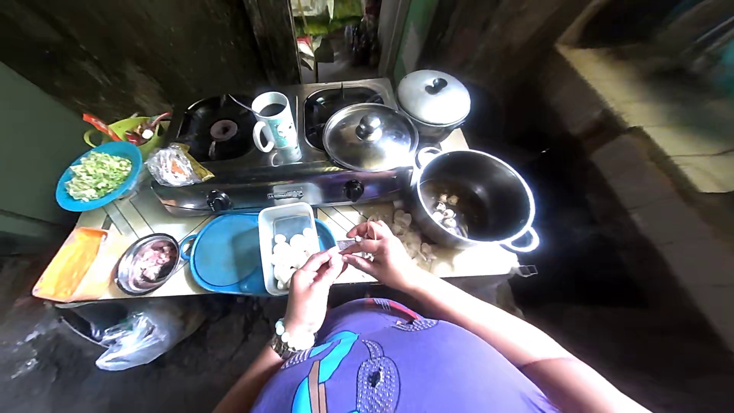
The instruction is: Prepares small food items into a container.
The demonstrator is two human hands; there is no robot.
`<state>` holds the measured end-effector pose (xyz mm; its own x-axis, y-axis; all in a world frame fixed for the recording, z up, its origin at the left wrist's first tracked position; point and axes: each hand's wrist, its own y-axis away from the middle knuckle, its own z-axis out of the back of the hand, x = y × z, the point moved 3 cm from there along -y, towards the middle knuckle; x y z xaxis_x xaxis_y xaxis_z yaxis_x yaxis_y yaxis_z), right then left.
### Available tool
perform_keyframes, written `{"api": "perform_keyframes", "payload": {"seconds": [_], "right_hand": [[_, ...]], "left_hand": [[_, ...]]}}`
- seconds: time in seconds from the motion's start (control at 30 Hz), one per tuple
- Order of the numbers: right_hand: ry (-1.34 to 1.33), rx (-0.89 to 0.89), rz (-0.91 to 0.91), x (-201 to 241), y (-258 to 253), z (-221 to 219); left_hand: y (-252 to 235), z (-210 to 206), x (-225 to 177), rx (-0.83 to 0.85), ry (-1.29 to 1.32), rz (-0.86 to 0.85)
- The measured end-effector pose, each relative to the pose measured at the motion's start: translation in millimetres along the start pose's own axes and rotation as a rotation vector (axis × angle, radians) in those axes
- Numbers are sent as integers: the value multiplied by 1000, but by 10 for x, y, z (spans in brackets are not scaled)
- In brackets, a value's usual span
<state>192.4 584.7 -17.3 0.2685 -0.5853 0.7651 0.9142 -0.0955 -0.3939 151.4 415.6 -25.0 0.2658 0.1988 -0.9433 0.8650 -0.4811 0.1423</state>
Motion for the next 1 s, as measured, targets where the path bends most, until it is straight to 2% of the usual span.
{"api": "perform_keyframes", "payload": {"seconds": [0.13,0.27,0.6,0.8,0.87,0.93,1.0], "right_hand": [[91,-43,38,65,56,-9],[142,-96,59,86,105,-62],[94,-100,-113,-22,223,55],[163,-208,-171,-112,264,275],[289,-237,-194,-188,247,330],[389,-142,-298,-286,225,361],[356,-58,-385,-322,219,366]], "left_hand": [[46,-9,26,-10,-63,-26],[59,-47,40,13,-22,2],[55,-123,36,76,193,195],[12,-103,81,70,225,152],[5,-119,80,53,220,140],[9,-131,85,41,141,115],[3,-130,110,55,37,40]]}}
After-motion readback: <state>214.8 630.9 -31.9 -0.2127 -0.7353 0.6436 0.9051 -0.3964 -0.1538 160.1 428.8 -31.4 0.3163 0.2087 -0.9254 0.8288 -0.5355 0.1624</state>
